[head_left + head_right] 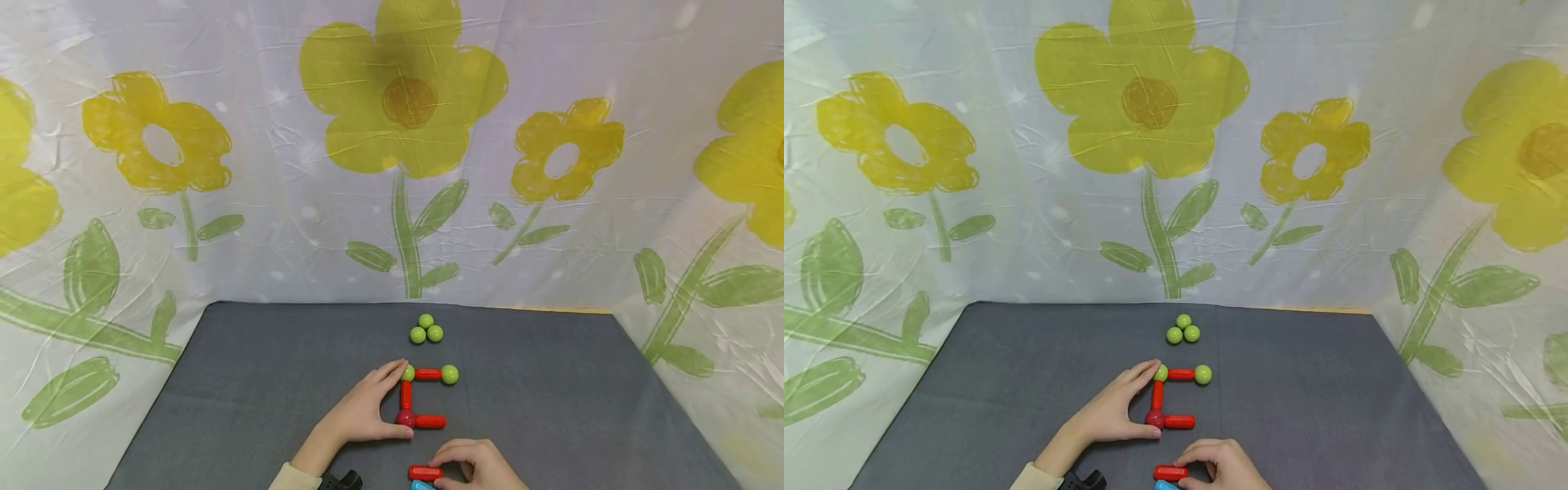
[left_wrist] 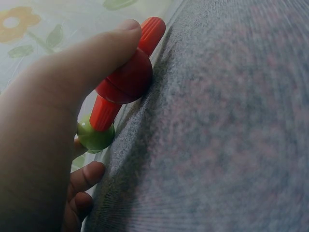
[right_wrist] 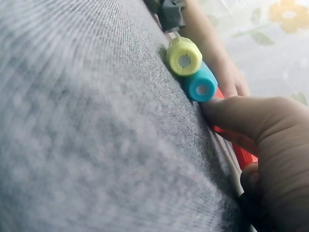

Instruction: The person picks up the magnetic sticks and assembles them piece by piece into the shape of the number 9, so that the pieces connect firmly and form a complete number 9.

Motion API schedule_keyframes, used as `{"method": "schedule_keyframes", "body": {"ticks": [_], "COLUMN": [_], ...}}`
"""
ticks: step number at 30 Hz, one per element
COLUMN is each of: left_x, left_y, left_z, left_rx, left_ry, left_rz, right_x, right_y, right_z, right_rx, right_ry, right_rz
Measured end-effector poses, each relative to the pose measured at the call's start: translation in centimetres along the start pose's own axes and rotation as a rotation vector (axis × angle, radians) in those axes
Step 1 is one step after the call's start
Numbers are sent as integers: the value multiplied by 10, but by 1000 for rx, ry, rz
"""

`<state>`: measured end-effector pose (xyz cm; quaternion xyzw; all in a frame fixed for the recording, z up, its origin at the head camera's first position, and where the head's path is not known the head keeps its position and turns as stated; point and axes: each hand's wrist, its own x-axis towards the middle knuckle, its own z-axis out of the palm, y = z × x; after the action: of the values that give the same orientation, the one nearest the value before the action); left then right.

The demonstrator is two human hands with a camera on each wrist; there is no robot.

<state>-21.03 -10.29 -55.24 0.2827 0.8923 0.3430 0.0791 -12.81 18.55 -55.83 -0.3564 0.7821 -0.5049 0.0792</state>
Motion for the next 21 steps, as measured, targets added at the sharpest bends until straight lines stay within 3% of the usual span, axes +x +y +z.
{"method": "schedule_keyframes", "body": {"ticks": [11,21], "left_x": [0,1], "left_y": [-1,0], "left_z": [1,0], "left_rx": [7,13], "left_ry": [3,10], "left_rz": [-1,8], "right_x": [-1,5], "right_y": [-2,-4], "right_z": [1,-15], "right_rx": [20,-82], "right_ry": [95,288], "right_rz": [92,258]}}
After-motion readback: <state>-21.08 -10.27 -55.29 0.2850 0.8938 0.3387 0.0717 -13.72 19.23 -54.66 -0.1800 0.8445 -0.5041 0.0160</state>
